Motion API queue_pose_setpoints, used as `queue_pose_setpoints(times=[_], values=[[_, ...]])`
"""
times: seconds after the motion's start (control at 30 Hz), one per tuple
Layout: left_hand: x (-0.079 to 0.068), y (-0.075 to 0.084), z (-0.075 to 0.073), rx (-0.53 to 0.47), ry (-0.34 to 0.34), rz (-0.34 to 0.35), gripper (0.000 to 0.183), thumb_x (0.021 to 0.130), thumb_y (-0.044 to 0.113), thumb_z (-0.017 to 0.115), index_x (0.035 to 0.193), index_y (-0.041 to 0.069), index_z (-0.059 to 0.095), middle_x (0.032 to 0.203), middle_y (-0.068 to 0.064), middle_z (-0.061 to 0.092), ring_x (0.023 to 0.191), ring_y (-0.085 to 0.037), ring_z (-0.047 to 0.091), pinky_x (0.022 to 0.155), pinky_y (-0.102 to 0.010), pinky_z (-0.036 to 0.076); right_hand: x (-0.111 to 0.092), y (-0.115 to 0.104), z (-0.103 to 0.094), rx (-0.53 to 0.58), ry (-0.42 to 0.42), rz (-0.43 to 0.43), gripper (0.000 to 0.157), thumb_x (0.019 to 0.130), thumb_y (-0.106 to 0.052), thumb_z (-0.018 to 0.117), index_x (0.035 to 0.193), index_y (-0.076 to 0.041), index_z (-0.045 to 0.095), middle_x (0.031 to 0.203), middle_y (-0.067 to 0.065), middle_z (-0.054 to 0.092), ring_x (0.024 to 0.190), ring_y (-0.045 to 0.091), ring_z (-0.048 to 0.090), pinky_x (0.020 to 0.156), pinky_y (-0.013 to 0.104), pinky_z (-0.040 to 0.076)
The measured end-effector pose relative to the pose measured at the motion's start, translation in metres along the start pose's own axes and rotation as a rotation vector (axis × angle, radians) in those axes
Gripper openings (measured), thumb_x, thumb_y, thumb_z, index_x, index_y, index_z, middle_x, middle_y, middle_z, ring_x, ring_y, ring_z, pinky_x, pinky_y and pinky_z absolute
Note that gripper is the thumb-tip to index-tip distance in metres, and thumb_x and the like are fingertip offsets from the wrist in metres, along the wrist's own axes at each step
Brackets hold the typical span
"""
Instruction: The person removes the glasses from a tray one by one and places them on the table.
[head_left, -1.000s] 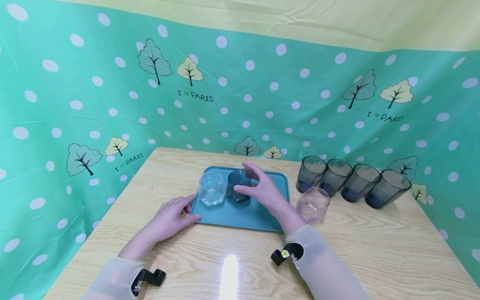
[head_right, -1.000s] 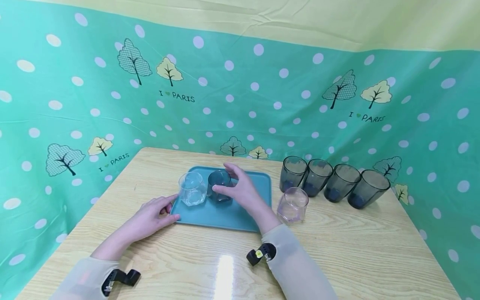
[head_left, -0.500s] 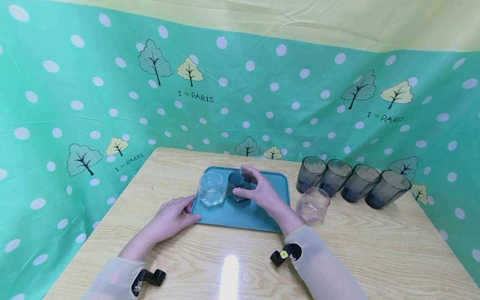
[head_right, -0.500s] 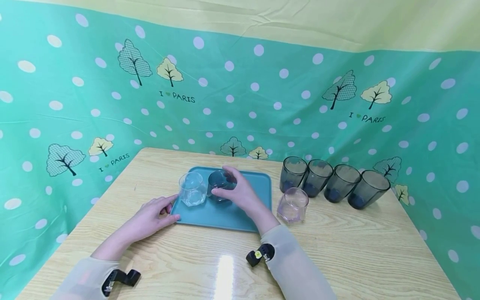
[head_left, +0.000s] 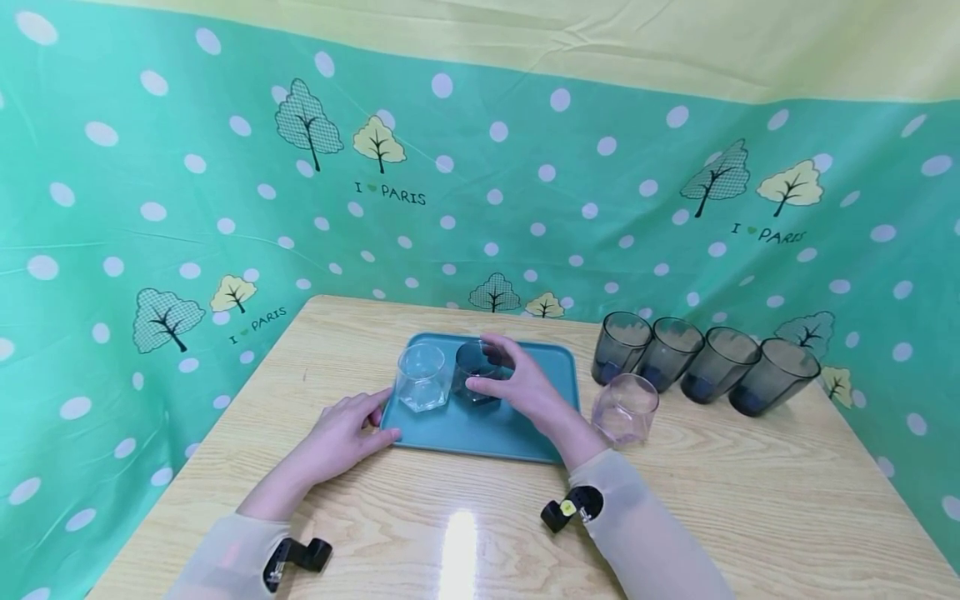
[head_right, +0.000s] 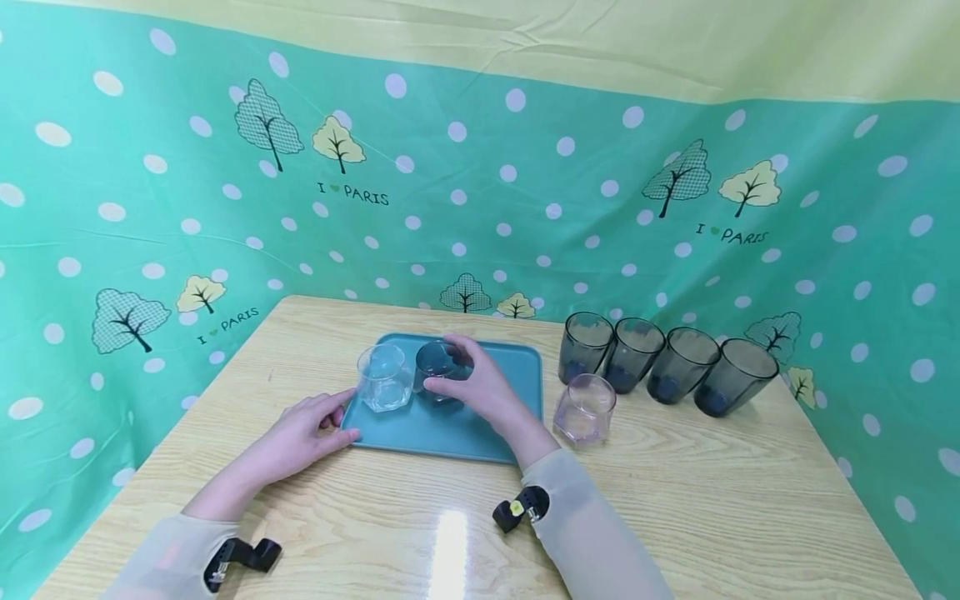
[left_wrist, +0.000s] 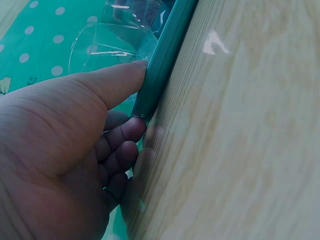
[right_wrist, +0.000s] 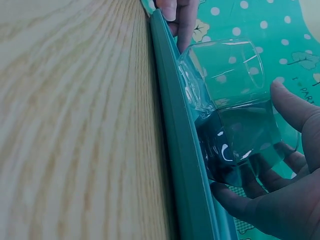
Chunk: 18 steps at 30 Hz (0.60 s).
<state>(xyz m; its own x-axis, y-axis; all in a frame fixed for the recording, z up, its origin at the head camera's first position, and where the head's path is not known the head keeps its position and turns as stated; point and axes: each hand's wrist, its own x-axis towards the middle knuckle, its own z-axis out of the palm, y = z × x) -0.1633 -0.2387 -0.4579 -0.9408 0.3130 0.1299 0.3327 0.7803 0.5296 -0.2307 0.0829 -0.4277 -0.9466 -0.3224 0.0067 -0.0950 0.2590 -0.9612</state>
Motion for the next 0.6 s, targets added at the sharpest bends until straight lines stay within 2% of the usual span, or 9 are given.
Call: queue_pose_setpoints(times=[0.6], values=[[0.0002,0.0012,-0.0006,-0.006,-0.012,-0.015,0.074,0.102,0.038,0.081,0.157,-0.005,0.055,0.098,0.008,0.056,0.089,-0.016,0.047,0.084,-0.043,0.032,-0.0012,0.0013,-0.0003,0.009,0.004,0.001,0.084,0.094,-0.028,0.092,0.166,-0.021,0.050,0.164,0.005,0.053,0.155,0.033,0.043,0.123,0.061,0.035]])
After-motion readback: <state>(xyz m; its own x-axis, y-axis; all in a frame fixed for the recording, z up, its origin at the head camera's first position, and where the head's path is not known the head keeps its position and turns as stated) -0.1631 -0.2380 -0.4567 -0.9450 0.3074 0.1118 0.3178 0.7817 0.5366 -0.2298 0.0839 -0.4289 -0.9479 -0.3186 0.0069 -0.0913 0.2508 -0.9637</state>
